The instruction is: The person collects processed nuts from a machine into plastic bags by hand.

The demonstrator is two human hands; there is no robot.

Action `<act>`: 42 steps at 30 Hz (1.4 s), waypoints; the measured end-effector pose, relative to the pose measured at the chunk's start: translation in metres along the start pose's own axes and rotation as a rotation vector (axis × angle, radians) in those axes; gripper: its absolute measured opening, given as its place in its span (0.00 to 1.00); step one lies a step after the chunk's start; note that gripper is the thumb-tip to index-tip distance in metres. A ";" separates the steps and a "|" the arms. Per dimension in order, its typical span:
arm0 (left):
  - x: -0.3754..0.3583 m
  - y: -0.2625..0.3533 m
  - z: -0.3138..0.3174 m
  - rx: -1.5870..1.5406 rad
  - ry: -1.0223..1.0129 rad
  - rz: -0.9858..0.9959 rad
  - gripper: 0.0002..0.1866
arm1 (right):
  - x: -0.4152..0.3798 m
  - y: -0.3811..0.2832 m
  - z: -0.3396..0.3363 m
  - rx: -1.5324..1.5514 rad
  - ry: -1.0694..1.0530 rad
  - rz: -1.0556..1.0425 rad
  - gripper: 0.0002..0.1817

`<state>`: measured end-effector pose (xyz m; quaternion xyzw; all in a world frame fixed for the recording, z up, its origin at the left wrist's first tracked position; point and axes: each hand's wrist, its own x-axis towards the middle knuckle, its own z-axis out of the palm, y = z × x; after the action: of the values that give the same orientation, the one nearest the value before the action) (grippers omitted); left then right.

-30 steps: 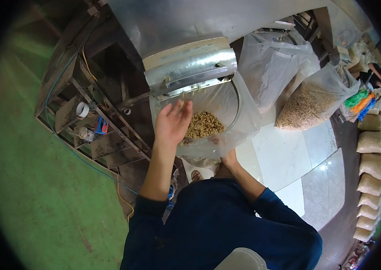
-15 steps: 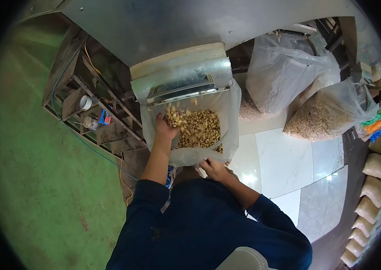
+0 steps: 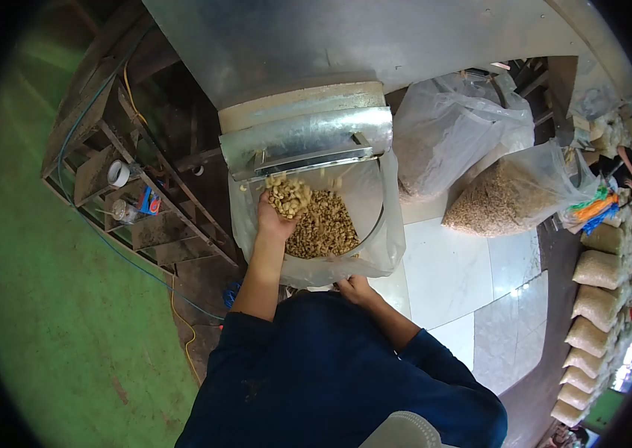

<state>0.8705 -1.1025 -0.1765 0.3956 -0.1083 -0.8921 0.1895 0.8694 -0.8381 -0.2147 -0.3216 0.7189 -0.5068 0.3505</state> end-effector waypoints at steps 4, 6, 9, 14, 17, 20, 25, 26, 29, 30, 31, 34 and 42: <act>-0.003 0.005 0.012 0.051 0.081 -0.012 0.23 | 0.004 0.000 0.010 -0.178 0.195 -0.295 0.14; 0.008 0.002 -0.005 0.029 0.084 -0.047 0.23 | 0.005 0.006 0.014 -0.122 0.179 -0.289 0.17; 0.000 0.002 0.003 0.001 0.009 -0.037 0.23 | -0.001 0.007 0.020 0.046 0.137 -0.166 0.20; -0.005 0.003 0.006 -0.049 -0.105 -0.028 0.23 | 0.000 0.011 0.029 0.170 0.171 -0.117 0.16; 0.002 0.001 -0.001 -0.007 -0.082 -0.029 0.23 | 0.004 0.002 0.020 -0.088 0.192 -0.182 0.15; 0.009 0.000 -0.007 0.029 -0.122 -0.015 0.23 | 0.001 -0.015 0.021 -0.110 0.252 -0.298 0.14; 0.008 -0.002 -0.008 0.055 -0.094 -0.042 0.19 | 0.000 -0.021 0.023 -0.033 0.283 -0.225 0.12; 0.006 -0.002 -0.005 0.022 -0.048 -0.054 0.19 | 0.001 -0.022 0.024 -0.027 0.303 -0.242 0.12; 0.007 -0.001 -0.007 0.034 -0.067 -0.028 0.19 | -0.004 -0.009 0.024 -0.129 0.283 -0.231 0.14; 0.008 -0.002 -0.008 0.010 -0.124 -0.008 0.19 | -0.002 -0.012 0.024 -0.094 0.282 -0.236 0.14; 0.012 -0.002 -0.009 0.001 -0.108 -0.011 0.19 | 0.000 -0.015 0.023 -0.058 0.278 -0.242 0.14; 0.009 -0.002 -0.010 0.034 -0.113 0.034 0.21 | -0.002 -0.010 0.024 -0.144 0.284 -0.258 0.15; 0.006 -0.001 -0.007 0.023 -0.150 0.060 0.21 | 0.001 -0.014 0.023 0.051 0.171 -0.096 0.16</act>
<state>0.8724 -1.1046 -0.1853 0.3264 -0.1442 -0.9119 0.2029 0.8895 -0.8542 -0.2074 -0.3023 0.7170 -0.5665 0.2713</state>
